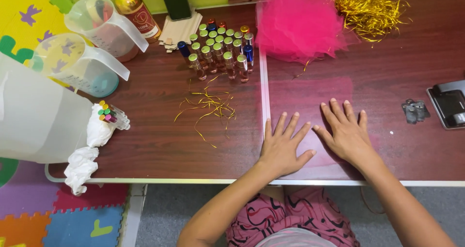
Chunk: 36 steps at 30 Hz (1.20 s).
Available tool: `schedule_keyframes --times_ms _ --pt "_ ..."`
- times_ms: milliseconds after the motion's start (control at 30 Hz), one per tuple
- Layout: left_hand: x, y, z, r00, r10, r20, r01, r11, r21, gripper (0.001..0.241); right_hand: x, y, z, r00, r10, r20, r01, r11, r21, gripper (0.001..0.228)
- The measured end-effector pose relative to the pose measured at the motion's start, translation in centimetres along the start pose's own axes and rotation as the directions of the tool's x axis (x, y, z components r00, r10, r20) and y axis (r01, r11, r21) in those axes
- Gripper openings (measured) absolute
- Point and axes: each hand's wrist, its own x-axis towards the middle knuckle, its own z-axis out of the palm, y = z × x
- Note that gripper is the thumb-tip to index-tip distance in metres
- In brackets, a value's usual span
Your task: The person wraps a piece of pink tulle around the neck of a small bottle and secures it with a gold ribbon. They then tie the ribbon into a bow and place a small black cap over the tulle and ribbon.
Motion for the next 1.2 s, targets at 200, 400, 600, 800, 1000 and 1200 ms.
schedule_keyframes --times_ms 200,400,600,800,1000,1200 --pt "1.9 0.5 -2.6 0.999 -0.046 0.016 0.046 0.998 -0.035 0.076 1.5 0.5 -1.8 0.988 -0.032 -0.149 0.04 0.998 0.052 0.07" --pt "6.9 -2.1 0.5 0.979 -0.198 -0.039 0.199 0.979 0.03 0.07 5.4 1.3 -0.9 1.0 0.021 0.006 -0.02 0.998 -0.065 0.073" --pt "6.8 -3.6 0.6 0.954 -0.209 -0.213 0.185 0.974 -0.127 0.068 6.4 0.9 -1.4 0.886 -0.224 -0.407 0.195 0.974 -0.112 0.058" --pt "7.2 -10.7 -0.8 0.647 -0.254 -0.719 -0.024 0.936 -0.352 0.04 11.1 -6.6 -4.3 0.864 -0.285 -0.414 0.373 0.917 0.146 0.044" --pt "6.4 -13.8 -3.3 0.47 -0.48 -0.74 0.041 0.85 -0.525 0.035 15.2 -14.5 -4.7 0.877 -0.264 -0.401 0.379 0.893 0.242 0.059" --pt "6.8 -13.9 -3.0 0.443 -0.535 -0.72 0.027 0.81 -0.585 0.031 18.0 -15.7 -1.4 0.846 -0.294 -0.446 0.366 0.927 0.082 0.052"
